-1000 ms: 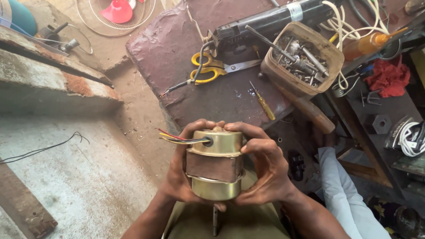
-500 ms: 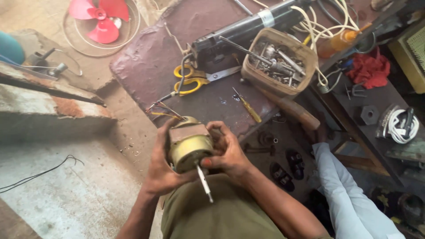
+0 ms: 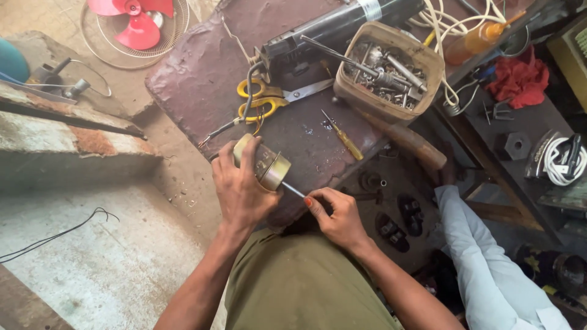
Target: The person disassembles a small electric motor, removes the rotor, and repeatedly applies a liquid from a squeeze bottle to the stator windings. They reassemble the motor housing and rotor, then repeat the lubrication and reassembly steps multiple times.
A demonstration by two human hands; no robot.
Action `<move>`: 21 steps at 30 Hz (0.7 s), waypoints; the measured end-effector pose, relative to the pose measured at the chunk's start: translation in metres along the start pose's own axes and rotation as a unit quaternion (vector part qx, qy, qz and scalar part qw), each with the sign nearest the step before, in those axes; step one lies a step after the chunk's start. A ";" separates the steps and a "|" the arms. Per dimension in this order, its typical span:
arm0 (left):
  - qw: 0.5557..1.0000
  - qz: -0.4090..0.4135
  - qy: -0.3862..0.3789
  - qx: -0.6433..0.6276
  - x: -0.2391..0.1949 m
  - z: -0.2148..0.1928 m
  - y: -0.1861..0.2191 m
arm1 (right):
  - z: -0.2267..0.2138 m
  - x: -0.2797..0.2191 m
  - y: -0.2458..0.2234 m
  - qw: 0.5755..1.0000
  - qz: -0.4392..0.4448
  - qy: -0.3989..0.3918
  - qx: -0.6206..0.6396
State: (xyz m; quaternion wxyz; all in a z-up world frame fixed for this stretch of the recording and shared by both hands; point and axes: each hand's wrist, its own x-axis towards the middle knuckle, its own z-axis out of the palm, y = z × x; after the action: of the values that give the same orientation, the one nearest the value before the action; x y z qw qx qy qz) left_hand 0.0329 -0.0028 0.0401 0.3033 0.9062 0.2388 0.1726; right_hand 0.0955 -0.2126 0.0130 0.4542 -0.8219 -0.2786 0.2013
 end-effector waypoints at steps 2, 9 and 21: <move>1.000 -0.005 -0.007 0.010 -0.001 0.001 0.003 | 0.003 -0.001 -0.002 0.994 -0.098 0.040 -0.040; 0.999 0.011 -0.013 0.029 0.002 -0.001 0.002 | 0.013 0.001 0.001 0.973 -0.192 0.091 -0.090; 0.999 0.008 -0.007 0.030 -0.001 0.000 0.000 | 0.027 -0.015 0.033 0.903 0.272 -0.022 0.333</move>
State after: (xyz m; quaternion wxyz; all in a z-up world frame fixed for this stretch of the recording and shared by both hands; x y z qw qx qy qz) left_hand 0.0323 -0.0036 0.0402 0.2758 0.9181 0.2342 0.1614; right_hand 0.0777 -0.2190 -0.0274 0.6230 -0.6617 0.0289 0.4162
